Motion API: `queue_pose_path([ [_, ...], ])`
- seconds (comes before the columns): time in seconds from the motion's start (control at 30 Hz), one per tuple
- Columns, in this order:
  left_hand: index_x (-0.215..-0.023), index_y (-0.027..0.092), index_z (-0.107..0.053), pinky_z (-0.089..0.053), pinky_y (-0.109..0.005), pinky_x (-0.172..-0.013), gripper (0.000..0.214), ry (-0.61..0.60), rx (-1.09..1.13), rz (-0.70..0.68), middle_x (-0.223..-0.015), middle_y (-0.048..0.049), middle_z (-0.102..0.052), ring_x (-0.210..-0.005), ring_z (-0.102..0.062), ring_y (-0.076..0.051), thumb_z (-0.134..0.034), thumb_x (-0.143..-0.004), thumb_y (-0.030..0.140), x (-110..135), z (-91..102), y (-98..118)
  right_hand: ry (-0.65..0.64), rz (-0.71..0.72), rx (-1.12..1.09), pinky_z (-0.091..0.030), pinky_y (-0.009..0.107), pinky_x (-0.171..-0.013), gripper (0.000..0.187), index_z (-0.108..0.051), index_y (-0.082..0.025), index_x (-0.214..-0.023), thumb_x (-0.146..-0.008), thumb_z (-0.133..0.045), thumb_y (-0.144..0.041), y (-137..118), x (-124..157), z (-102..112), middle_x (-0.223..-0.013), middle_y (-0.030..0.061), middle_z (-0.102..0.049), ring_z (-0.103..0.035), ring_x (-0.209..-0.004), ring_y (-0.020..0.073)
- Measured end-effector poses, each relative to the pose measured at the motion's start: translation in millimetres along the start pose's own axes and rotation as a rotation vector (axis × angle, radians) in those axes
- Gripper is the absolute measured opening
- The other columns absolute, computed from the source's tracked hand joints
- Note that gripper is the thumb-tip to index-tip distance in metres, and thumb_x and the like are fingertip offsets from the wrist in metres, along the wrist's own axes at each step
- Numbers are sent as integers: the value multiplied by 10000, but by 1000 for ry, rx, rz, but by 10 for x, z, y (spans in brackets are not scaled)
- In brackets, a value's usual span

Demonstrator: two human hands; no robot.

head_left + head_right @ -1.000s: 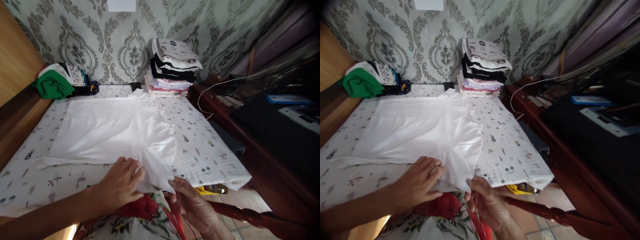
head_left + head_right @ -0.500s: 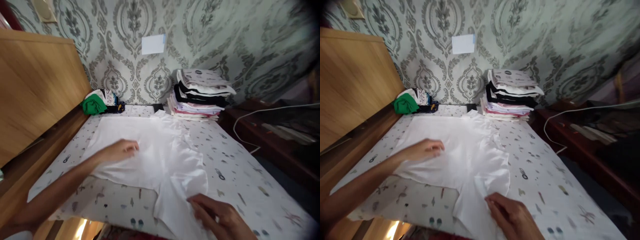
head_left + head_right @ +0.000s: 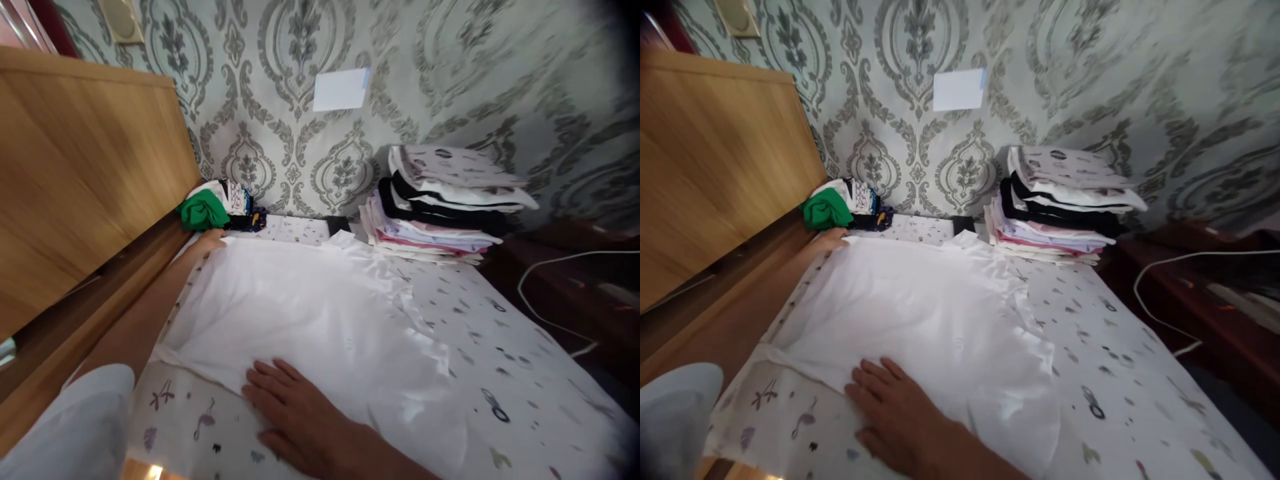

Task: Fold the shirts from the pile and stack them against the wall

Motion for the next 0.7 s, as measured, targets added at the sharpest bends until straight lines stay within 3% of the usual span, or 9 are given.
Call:
queue_pose_path([
  [0.07,-1052,166,-696,-461,-264,-837,288,-4,-24,31,-1063,-72,-726,-1048,-631,-249,-629,-787,255,-89,7,-56,13,30,-3,-197,440,-1247,487,-491,-143,-1451,-991,-490,-303,-2,-3,4,-1541,138,-447,-310,-1486,215],
  [0.17,-1090,176,-679,-449,-305,-881,276,47,-64,78,-1146,-105,-695,-1121,-599,-269,-587,-841,251,-141,35,-78,-21,87,-3,-189,424,-1253,428,-529,-155,-1414,-1009,-437,-258,-29,4,-32,-1534,111,-469,-306,-1487,196],
  [0.33,-1229,138,-584,-415,-385,-974,346,79,-101,91,-1289,-182,-591,-1213,-525,-301,-514,-898,208,30,15,57,-33,129,20,-197,408,-1254,400,-552,-169,-1382,-1014,-401,-199,-58,16,-63,-1526,90,-485,-328,-1476,182],
  [0.43,-1325,141,-483,-386,-414,-1022,448,83,-127,53,-1386,-196,-490,-1276,-452,-314,-525,-885,215,274,62,129,7,156,33,-215,394,-1249,383,-571,-162,-1358,-1015,-403,-187,-87,39,-57,-1508,101,-505,-354,-1462,176],
  [0.5,-1338,157,-455,-390,-408,-1021,472,11,-142,-17,-1392,-181,-465,-1267,-452,-305,-524,-880,249,491,49,165,7,179,40,-222,387,-1246,378,-572,-149,-1353,-1018,-404,-192,-113,59,-82,-1496,111,-519,-368,-1454,172],
  [0.6,-1281,173,-490,-436,-376,-959,459,-155,-144,-81,-1276,-143,-520,-1134,-538,-276,-545,-857,339,914,-38,145,2,225,41,-224,381,-1243,377,-573,-153,-1351,-1013,-409,-191,-166,88,-139,-1466,110,-550,-366,-1454,159],
  [0.7,-1180,204,-553,-449,-365,-917,394,-182,-142,-116,-1146,-103,-557,-1059,-555,-269,-564,-823,371,1388,-44,143,17,279,30,-232,394,-1236,354,-605,-162,-1308,-997,-435,-181,-230,118,-184,-1437,115,-575,-376,-1448,165],
])
Point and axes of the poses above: each hand's wrist, its own x-axis away from the middle knuckle, its own z-axis out of the back of the hand, y = z × x, the point moved 8 cm from there along -x, towards the middle knuckle
